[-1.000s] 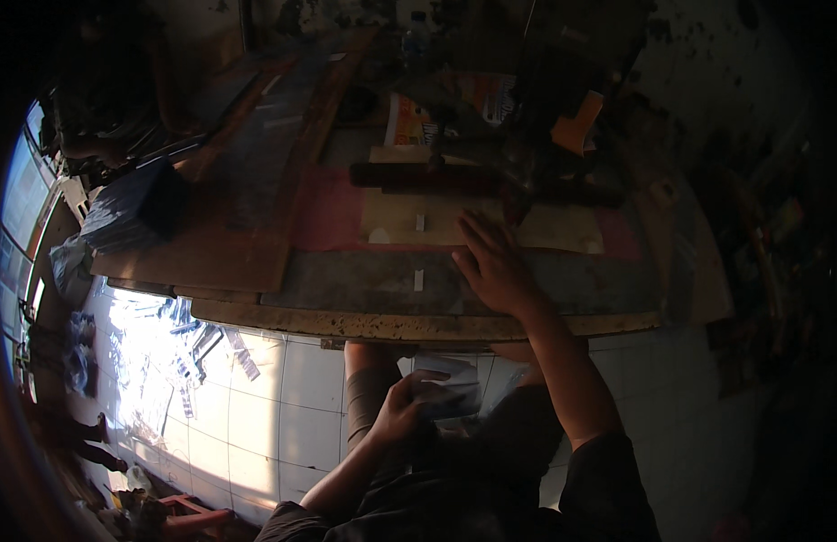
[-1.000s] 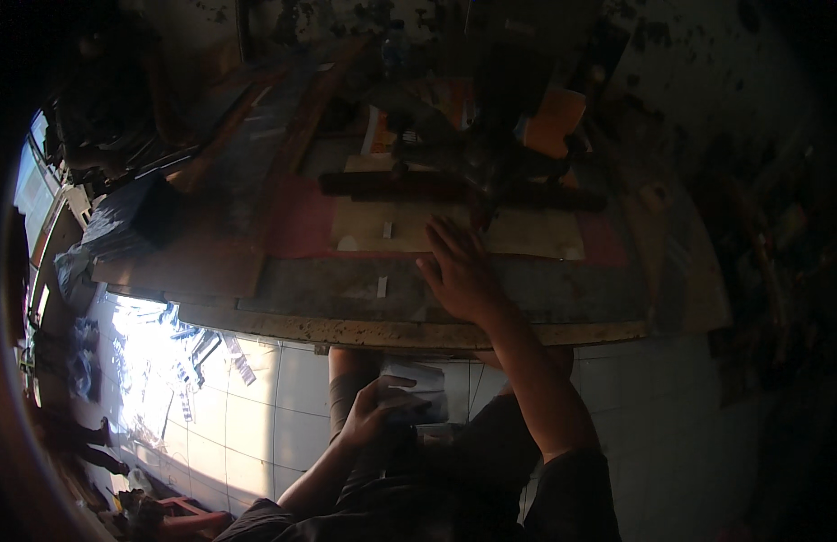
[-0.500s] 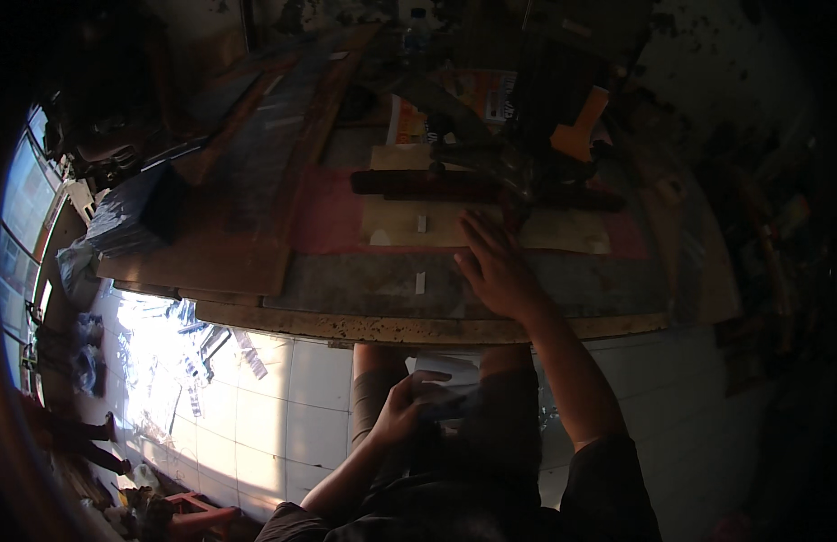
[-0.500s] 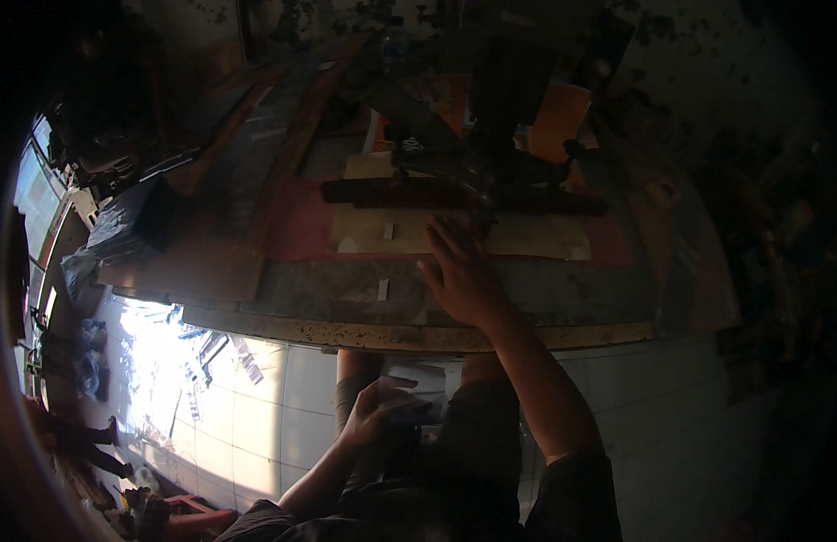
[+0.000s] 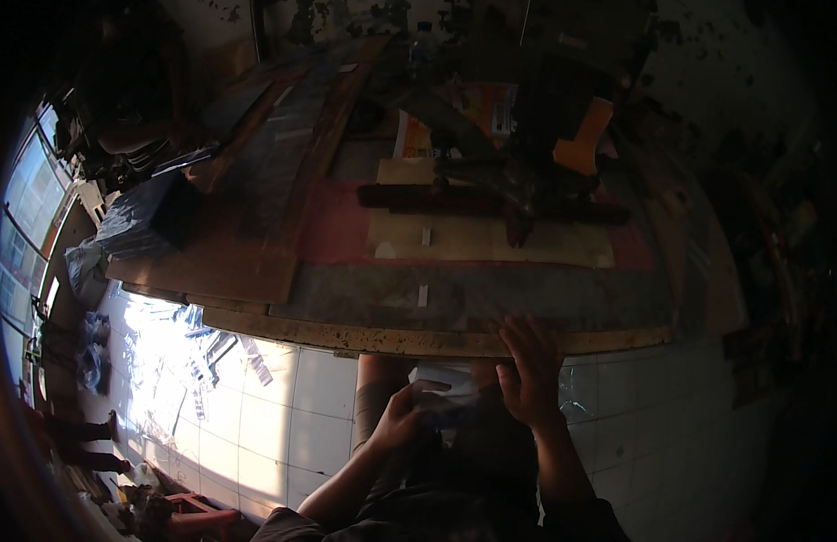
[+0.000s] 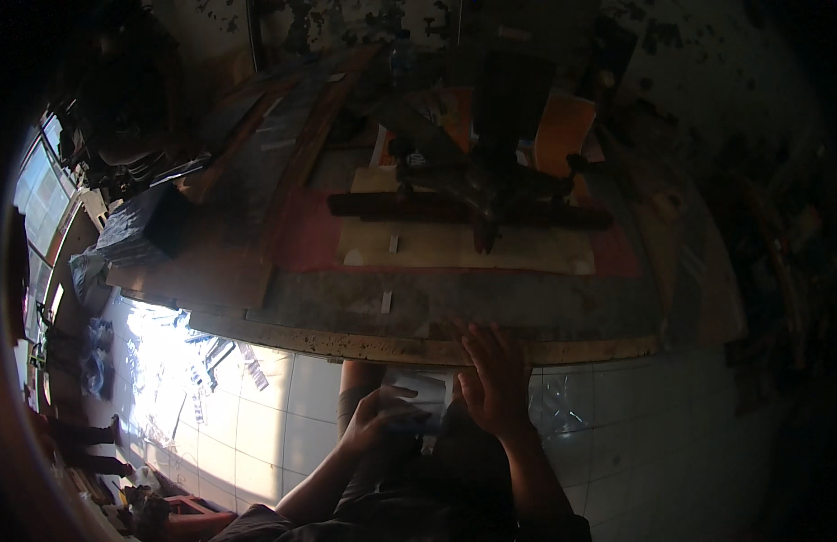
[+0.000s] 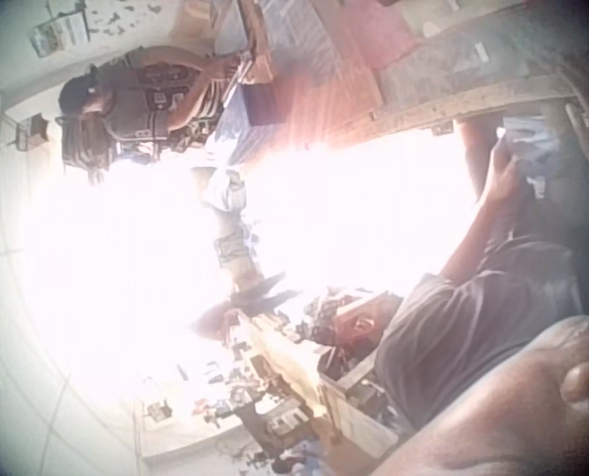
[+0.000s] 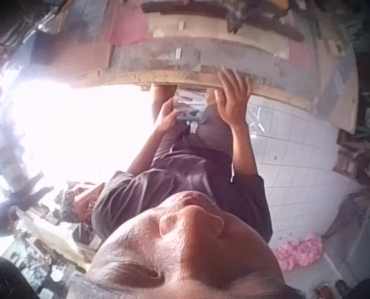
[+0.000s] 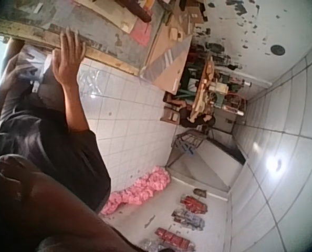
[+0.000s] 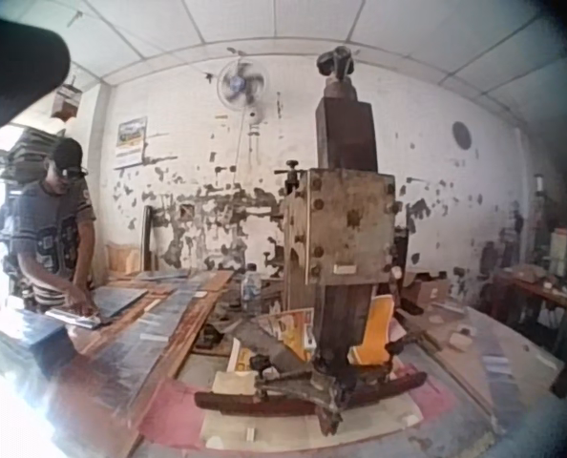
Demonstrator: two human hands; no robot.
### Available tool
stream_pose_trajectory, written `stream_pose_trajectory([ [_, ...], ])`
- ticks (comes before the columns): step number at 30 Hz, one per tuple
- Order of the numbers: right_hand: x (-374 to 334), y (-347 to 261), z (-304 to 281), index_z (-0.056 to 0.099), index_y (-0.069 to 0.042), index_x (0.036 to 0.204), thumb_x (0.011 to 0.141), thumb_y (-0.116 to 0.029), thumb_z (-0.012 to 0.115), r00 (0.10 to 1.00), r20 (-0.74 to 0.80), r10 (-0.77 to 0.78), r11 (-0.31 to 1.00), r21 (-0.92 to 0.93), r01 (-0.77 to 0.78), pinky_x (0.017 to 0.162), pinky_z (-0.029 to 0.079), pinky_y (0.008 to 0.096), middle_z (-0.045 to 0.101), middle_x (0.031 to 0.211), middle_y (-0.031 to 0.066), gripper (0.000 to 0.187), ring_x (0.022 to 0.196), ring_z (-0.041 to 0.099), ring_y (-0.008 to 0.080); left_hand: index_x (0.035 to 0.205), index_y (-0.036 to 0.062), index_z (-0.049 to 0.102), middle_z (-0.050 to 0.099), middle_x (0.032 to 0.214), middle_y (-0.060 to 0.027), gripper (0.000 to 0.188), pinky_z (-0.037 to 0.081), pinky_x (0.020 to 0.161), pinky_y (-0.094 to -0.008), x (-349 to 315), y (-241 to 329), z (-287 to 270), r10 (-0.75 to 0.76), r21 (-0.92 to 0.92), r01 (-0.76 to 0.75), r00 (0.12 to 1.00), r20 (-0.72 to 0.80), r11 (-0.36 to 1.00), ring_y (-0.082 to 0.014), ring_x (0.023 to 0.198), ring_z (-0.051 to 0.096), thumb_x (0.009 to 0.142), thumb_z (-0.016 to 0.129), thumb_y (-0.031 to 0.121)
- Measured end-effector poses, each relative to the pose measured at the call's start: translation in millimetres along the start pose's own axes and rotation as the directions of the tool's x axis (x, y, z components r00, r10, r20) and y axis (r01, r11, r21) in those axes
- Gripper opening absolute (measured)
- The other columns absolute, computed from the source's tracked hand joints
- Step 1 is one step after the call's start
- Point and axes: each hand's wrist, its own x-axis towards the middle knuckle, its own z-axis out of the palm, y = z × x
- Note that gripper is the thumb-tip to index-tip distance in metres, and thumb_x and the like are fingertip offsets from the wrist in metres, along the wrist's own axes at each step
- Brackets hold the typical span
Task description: The person sits on the floor and repeatedly picks up small white rectangular paper items, places them on a wooden board, and presses them down with a wooden tool. The person handles the items one at a time, occasionally adjusting their position on the board.
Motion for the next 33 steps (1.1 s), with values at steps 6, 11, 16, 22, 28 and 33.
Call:
stream_pose_trajectory([
  [6,-64.5,50.9,46.4,0.049,-0.008,0.148,0.1,-0.029,0.06,0.963,-0.267,0.03,0.97,-0.225,-0.093,0.121,0.018,0.0617,0.047,0.156,0.0188,0.054,0.147,0.037,0.0436,0.128,-0.0041,0.06,0.072,0.116,-0.0144,0.039,0.056,0.099,-0.0369,1.8,6.8,5.2,-0.017,-0.014,0.017,1.0,-0.015,1.0,-0.0241,0.11,0.07,0.094,0.065,0.015],
  [11,-58.8,77.9,107.8,0.034,-0.005,0.15,0.101,-0.037,0.062,0.841,-0.527,-0.121,0.954,-0.297,-0.048,0.117,0.014,0.0736,0.032,0.157,0.0262,0.065,0.149,0.021,0.0544,0.125,-0.0034,0.063,0.073,0.111,-0.0104,0.035,0.054,0.095,-0.0324,2.8,9.9,10.1,-0.044,-0.067,0.041,0.998,-0.04,0.997,-0.0163,0.106,0.068,0.092,0.061,0.009],
  [16,-44.0,77.1,125.5,0.034,-0.004,0.15,0.102,-0.04,0.06,0.751,-0.641,-0.16,0.952,-0.3,-0.053,0.118,0.011,0.0738,0.028,0.159,0.0276,0.065,0.152,0.015,0.0539,0.127,-0.0032,0.062,0.073,0.113,-0.011,0.036,0.054,0.097,-0.0325,0.9,5.3,2.5,-0.014,0.024,0.015,0.999,-0.038,1.0,-0.0169,0.107,0.068,0.093,0.06,0.009],
  [22,-63.0,72.4,118.6,0.026,-0.002,0.157,0.103,-0.039,0.06,0.838,-0.54,-0.074,0.956,-0.277,-0.094,0.12,0.009,0.0734,0.021,0.164,0.0294,0.074,0.156,0.005,0.0536,0.127,-0.0039,0.062,0.074,0.114,-0.0116,0.036,0.053,0.098,-0.0326,-1.4,2.9,0.5,-0.026,-0.01,0.026,0.999,-0.027,1.0,-0.0172,0.108,0.068,0.094,0.059,0.008],
  [28,-66.0,77.0,121.2,0.02,-0.003,0.16,0.101,-0.033,0.064,0.843,-0.528,-0.101,0.963,-0.263,-0.049,0.119,0.009,0.0749,0.018,0.164,0.0302,0.079,0.155,0.003,0.0554,0.127,-0.0046,0.062,0.073,0.113,-0.0114,0.036,0.053,0.099,-0.0329,0.7,-4.8,1.1,-0.021,-0.053,0.02,1.0,-0.019,0.998,-0.0173,0.108,0.068,0.093,0.058,0.007],
  [33,-62.2,72.7,126.9,0.018,-0.004,0.161,0.101,-0.032,0.065,0.826,-0.557,-0.09,0.971,-0.234,-0.053,0.118,0.009,0.0756,0.016,0.165,0.0303,0.081,0.154,0.003,0.0564,0.126,-0.0048,0.062,0.073,0.112,-0.0107,0.036,0.053,0.098,-0.0326,-1.2,3.6,3.1,0.005,-0.023,-0.005,1.0,-0.024,1.0,-0.0163,0.107,0.068,0.092,0.059,0.008],
])
